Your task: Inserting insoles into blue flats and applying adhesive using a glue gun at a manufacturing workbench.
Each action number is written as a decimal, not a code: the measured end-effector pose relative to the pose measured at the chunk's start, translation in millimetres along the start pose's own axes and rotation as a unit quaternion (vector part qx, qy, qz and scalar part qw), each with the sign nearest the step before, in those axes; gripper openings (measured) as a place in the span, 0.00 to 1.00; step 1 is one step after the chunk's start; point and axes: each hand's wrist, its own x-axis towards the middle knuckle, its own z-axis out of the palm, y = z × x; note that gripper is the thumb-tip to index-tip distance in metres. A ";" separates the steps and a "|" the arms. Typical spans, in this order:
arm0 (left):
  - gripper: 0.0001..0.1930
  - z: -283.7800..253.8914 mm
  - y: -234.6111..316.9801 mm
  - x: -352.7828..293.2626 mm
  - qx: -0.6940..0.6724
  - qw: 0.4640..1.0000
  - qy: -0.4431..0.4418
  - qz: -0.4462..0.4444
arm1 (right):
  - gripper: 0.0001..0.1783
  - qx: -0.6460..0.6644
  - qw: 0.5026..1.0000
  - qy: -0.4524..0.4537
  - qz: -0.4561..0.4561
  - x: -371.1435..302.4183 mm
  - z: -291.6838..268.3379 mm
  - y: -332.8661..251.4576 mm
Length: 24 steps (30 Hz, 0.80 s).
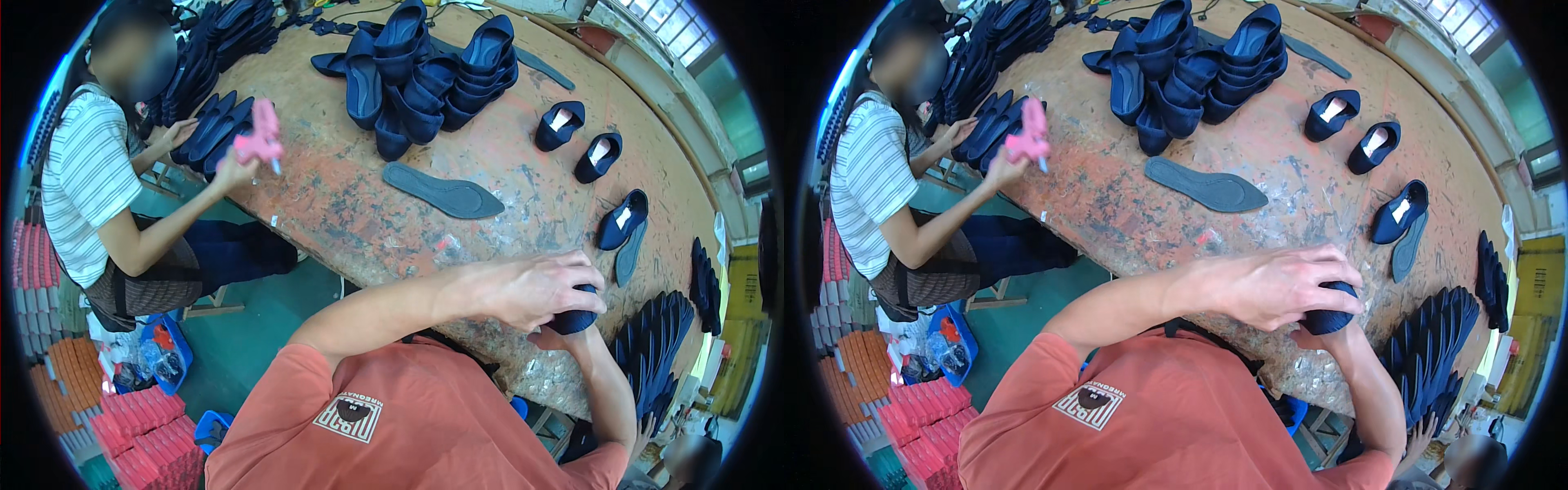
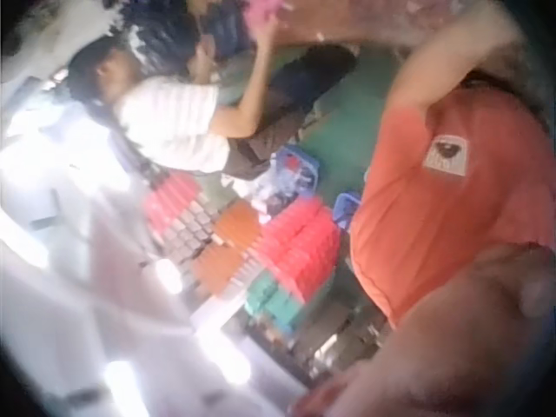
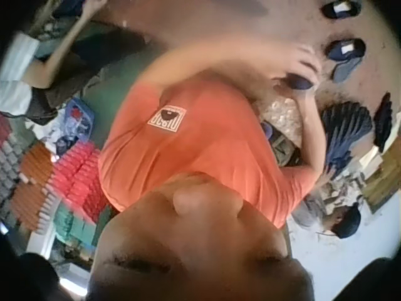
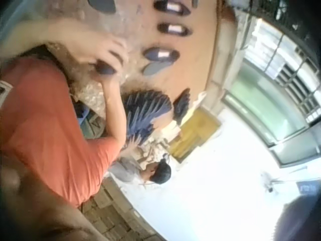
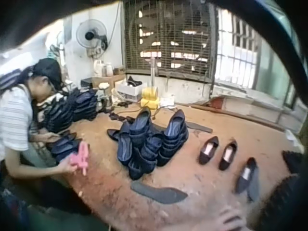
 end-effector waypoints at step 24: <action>0.36 -15.5 -68.2 -224.1 -0.152 0.900 0.137 -0.384 | 0.39 -0.246 0.953 0.003 -0.177 149.9 114.1 -69.4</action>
